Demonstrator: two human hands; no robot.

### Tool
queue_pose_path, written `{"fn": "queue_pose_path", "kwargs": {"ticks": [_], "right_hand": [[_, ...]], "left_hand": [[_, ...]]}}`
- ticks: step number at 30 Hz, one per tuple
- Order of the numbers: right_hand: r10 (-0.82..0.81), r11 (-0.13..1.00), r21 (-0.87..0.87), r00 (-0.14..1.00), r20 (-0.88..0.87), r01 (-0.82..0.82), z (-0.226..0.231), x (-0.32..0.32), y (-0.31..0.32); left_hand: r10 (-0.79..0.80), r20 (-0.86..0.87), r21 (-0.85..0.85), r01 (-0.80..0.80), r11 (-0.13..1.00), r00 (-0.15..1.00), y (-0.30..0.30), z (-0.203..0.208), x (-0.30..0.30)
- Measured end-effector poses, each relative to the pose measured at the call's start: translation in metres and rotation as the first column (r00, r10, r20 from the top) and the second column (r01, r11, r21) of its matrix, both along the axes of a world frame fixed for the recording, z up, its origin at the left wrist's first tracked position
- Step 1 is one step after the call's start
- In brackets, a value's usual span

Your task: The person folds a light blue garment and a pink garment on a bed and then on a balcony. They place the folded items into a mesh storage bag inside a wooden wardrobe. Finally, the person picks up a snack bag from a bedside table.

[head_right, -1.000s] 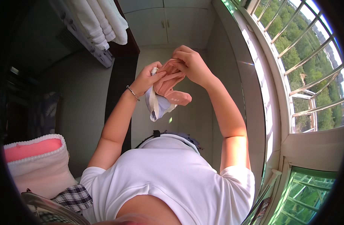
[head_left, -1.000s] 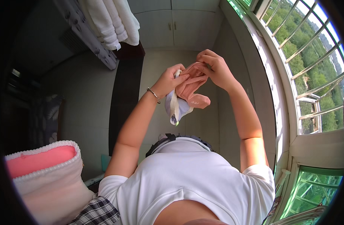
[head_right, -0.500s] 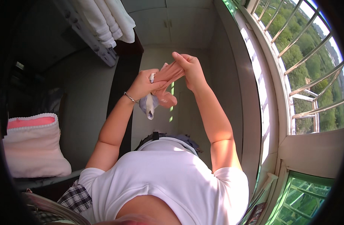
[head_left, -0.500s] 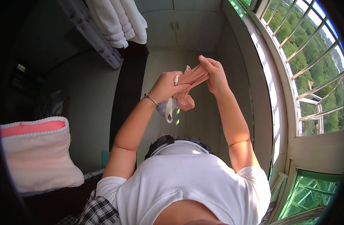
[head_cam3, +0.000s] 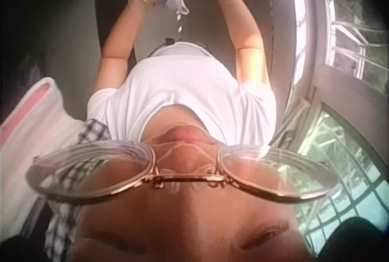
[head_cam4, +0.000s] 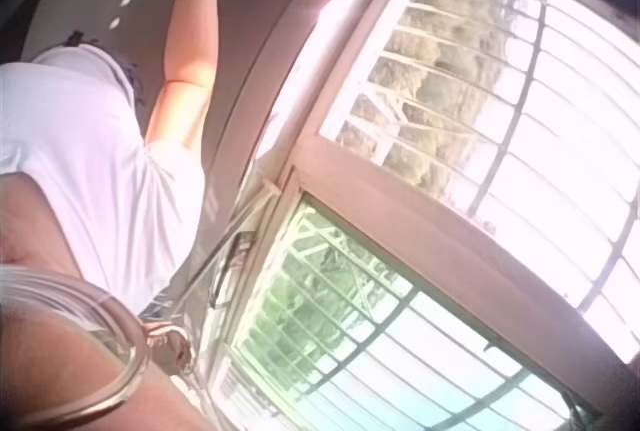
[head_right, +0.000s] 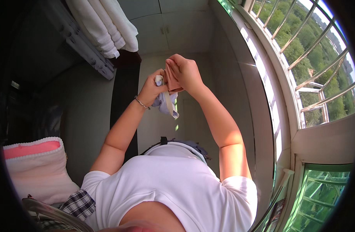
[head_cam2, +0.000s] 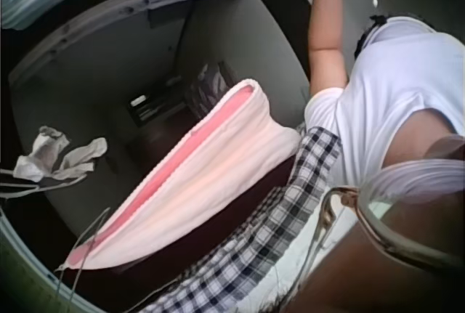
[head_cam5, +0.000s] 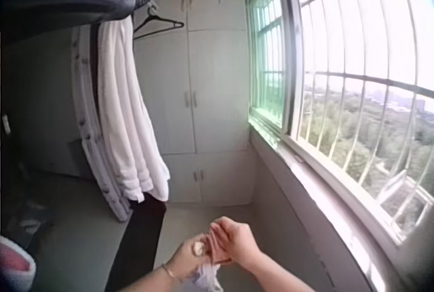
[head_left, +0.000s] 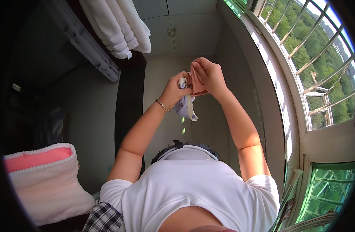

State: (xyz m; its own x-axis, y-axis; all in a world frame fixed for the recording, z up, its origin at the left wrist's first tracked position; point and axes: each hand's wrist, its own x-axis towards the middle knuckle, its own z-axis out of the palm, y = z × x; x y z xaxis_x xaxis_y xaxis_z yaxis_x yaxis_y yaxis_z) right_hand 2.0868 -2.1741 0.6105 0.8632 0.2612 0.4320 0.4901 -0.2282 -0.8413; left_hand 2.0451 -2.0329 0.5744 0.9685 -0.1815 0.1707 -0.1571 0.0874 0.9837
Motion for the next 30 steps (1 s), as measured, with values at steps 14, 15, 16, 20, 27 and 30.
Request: {"fn": "queue_pose_path", "kwargs": {"ticks": [14,15,16,20,27,30], "right_hand": [[0.334,0.890,0.451,0.766,-0.549,-0.065,-0.018,0.018,0.026],[0.396,0.871,0.481,0.722,-0.567,-0.100,-0.019,0.018,0.021],[0.400,0.864,0.490,0.748,-0.530,-0.116,-0.020,0.017,0.020],[0.086,0.996,0.036,0.892,-0.444,-0.078,-0.035,0.006,0.013],[-0.043,0.990,-0.135,0.996,-0.080,0.032,-0.051,0.001,0.015],[-0.036,0.974,-0.221,0.996,0.077,0.052,-0.042,0.000,0.019]], "left_hand": [[-0.360,-0.273,-0.482,0.197,0.854,0.892,0.026,-0.014,0.003],[-0.339,-0.263,-0.476,0.184,0.860,0.903,0.031,-0.020,0.006],[-0.317,-0.253,-0.468,0.171,0.867,0.914,0.035,-0.025,0.009],[-0.198,-0.191,-0.390,0.110,0.914,0.961,0.042,-0.030,0.014],[-0.297,-0.248,-0.468,0.155,0.870,0.922,0.044,-0.026,0.026],[-0.165,-0.043,-0.154,0.157,0.976,0.985,0.051,-0.024,0.038]]}}
